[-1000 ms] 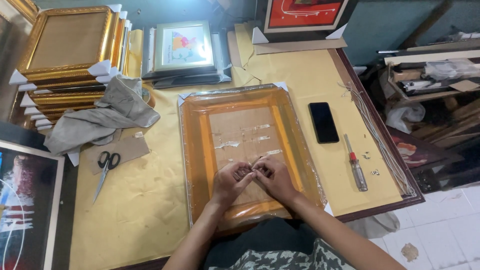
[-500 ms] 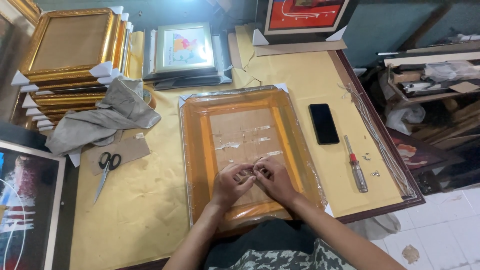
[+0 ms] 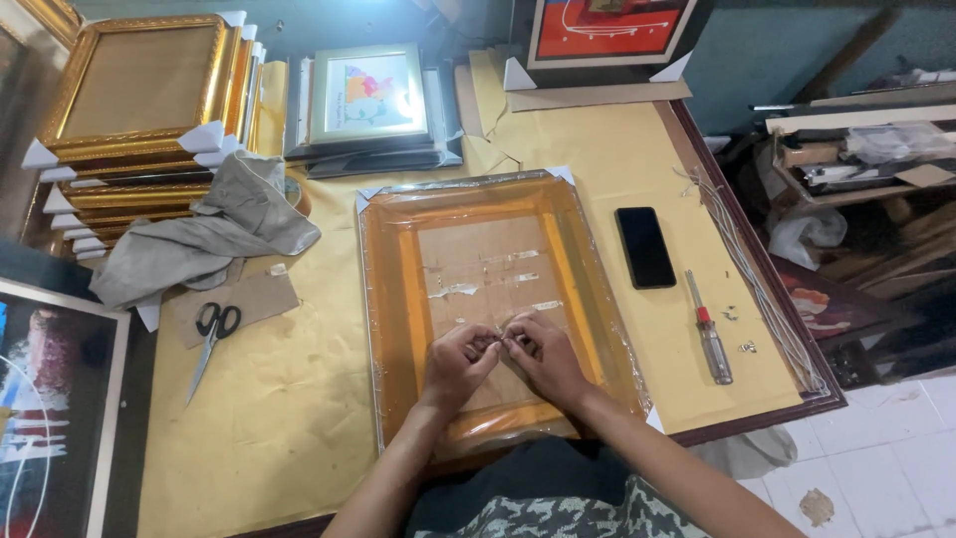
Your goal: The person assembles hanging hardware for a picture frame by threading a white cord through small metal eyelets and fasteners. They repeatedly pick up eyelets, thread the cord, and secure the components by hand on a workbench.
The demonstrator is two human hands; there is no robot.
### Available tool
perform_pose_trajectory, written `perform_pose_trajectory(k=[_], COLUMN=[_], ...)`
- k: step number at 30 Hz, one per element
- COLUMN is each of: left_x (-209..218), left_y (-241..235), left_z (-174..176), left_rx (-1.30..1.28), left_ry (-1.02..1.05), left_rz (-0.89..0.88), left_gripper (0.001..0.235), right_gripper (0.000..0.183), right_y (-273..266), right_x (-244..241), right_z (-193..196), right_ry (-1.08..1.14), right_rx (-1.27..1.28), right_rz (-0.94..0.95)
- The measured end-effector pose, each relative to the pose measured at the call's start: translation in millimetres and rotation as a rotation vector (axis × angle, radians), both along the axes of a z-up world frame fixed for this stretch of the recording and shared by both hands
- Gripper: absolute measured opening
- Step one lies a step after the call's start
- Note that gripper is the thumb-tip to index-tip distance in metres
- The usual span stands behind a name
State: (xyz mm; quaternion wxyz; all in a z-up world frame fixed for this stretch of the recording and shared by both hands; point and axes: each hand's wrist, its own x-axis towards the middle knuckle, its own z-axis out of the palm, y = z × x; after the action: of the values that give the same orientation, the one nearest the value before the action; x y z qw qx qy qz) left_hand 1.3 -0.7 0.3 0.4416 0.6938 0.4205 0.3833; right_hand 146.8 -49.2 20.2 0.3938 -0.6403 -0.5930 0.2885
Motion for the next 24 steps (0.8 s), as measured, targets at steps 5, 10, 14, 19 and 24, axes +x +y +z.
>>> perform_pose_trajectory(k=[5, 10, 14, 19, 24], left_x=[-0.5, -2.7, -2.3, -0.5, 0.2], left_y=[1.3, 1.5, 1.9, 2.1, 3.8], left_z=[0.8, 3.4, 3.2, 6.3, 10.1], left_rx=[0.06, 0.102, 0.116, 0.04, -0.081], left_ry=[-0.001, 0.024, 0.035, 0.034, -0.01], left_rz=[-0.01, -0.03, -0.038, -0.011, 0.063], left_gripper=[0.003, 0.003, 0.005, 0.004, 0.006], right_gripper=[0.004, 0.005, 0.013, 0.013, 0.01], right_y=[0.1, -0.4, -1.3, -2.1, -0.4], right_x=[-1.3, -0.3, -3.9, -5.3, -2.7], right_z=[-5.1, -5.0, 4.6, 15.6, 11.7], right_ry=[-0.023, -0.029, 0.047, 0.06, 0.118], right_rx=[0.003, 0.01, -0.014, 0.033, 0.107], right_rz=[-0.007, -0.001, -0.026, 0.015, -0.01])
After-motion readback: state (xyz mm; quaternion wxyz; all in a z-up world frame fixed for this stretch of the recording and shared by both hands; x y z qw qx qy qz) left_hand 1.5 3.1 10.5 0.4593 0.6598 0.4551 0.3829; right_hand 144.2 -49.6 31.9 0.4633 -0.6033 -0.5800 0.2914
